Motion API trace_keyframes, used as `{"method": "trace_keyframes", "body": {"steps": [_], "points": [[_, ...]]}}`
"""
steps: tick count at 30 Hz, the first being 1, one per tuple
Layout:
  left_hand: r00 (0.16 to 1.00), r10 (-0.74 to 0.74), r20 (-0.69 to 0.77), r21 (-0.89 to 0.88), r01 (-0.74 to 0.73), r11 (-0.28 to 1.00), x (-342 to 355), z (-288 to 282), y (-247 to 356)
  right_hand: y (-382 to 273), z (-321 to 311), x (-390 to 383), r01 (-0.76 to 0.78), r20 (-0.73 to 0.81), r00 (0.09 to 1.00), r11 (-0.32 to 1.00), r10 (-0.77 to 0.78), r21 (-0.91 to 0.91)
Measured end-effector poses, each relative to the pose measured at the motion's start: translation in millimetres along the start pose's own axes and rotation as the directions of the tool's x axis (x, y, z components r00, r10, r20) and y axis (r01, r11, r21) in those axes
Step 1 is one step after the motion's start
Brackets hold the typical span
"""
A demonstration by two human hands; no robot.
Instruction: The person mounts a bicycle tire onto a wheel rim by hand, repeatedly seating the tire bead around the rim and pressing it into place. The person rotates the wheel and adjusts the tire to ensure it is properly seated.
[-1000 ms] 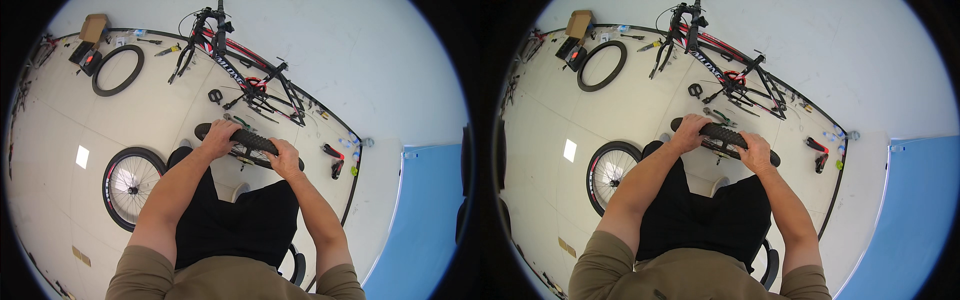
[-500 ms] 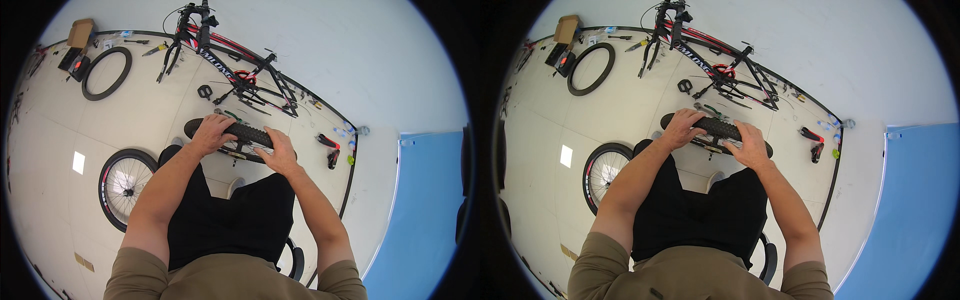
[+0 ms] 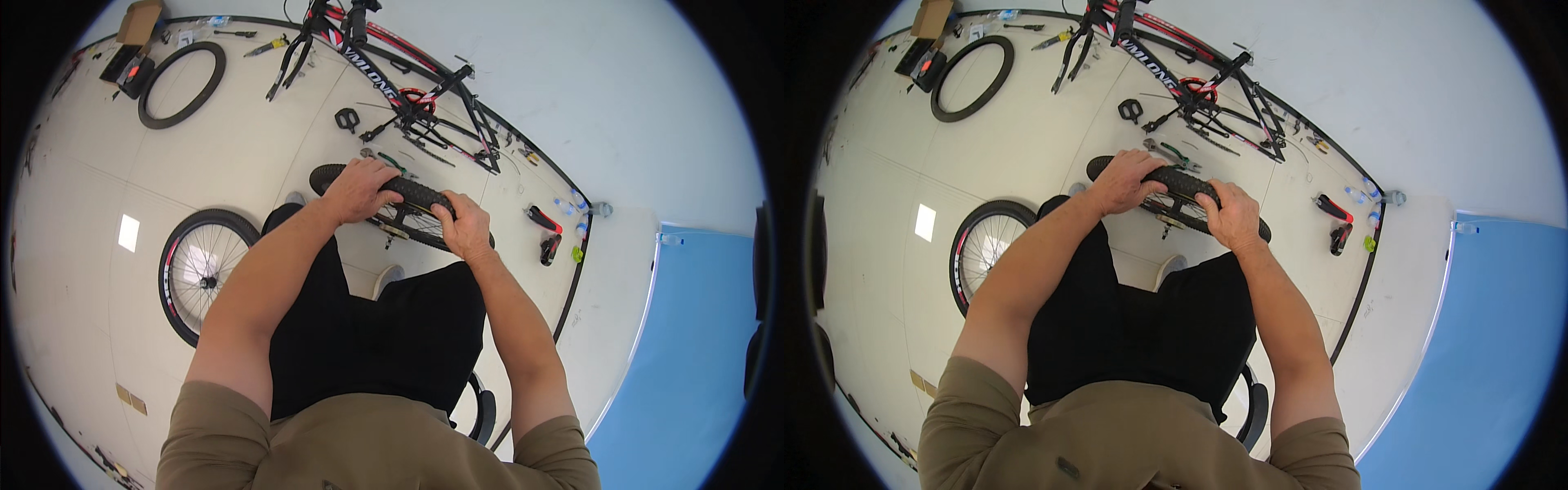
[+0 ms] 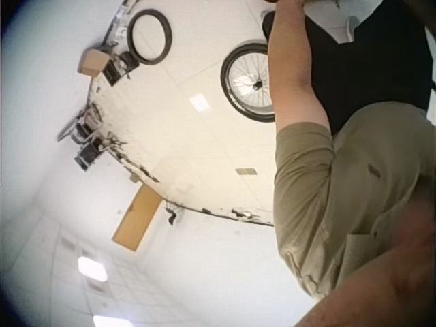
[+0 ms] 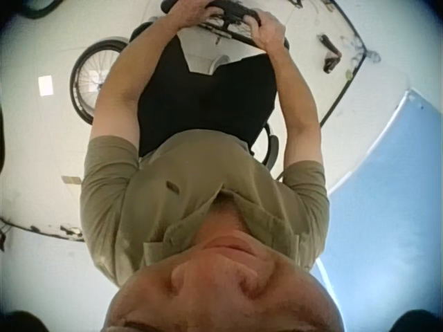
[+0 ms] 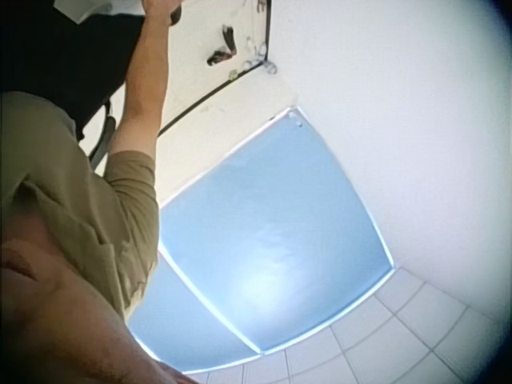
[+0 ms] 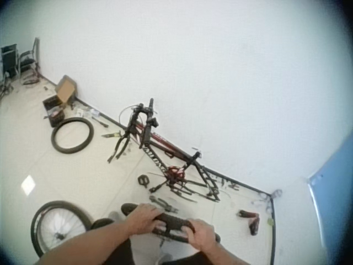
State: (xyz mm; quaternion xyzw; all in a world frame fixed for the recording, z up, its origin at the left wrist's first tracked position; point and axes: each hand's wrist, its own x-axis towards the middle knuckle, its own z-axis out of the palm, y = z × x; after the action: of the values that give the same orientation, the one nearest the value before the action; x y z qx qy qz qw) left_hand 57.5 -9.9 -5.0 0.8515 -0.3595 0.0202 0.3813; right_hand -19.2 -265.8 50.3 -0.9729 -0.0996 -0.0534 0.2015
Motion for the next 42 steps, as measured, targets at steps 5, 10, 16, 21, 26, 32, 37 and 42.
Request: {"method": "trace_keyframes", "body": {"steps": [5, 10, 16, 21, 26, 32, 37, 42], "points": [[0.989, -0.101, 0.113, -0.025, 0.104, 0.994, -1, -7, -3, -9, -4, 12, -0.157, 0.124, 0.982, 0.983, 0.145, 0.096], [0.993, -0.095, 0.075, -0.138, 0.104, 0.985, 4, -8, -8, -12, -7, 28, -0.276, 0.268, 0.928, 0.961, 0.26, 0.026], [0.986, -0.151, 0.073, -0.079, 0.157, 0.984, 5, -9, -5, -12, -7, 37, -0.317, 0.306, 0.902, 0.948, 0.305, -0.011], [0.994, -0.103, 0.033, -0.099, 0.106, 0.989, 4, -6, -4, -3, -8, 35, -0.344, 0.319, 0.897, 0.936, 0.307, 0.068], [0.996, -0.092, 0.0, -0.08, 0.092, 0.993, 1, -2, -4, 7, -3, 37, -0.416, 0.361, 0.872, 0.89, 0.331, 0.188], [0.969, -0.147, -0.2, 0.054, 0.16, 0.986, -2, 4, 4, 11, 0, 38, -0.471, 0.355, 0.856, 0.85, 0.376, 0.235], [0.847, -0.266, -0.46, -0.048, 0.276, 0.96, -8, 15, 50, 15, 4, 35, -0.487, 0.276, 0.866, 0.83, 0.418, 0.271], [0.708, -0.647, 0.282, -0.818, 0.53, 0.223, -33, 71, 86, -3, 5, 34, -0.458, 0.239, 0.88, 0.866, 0.41, 0.202]]}}
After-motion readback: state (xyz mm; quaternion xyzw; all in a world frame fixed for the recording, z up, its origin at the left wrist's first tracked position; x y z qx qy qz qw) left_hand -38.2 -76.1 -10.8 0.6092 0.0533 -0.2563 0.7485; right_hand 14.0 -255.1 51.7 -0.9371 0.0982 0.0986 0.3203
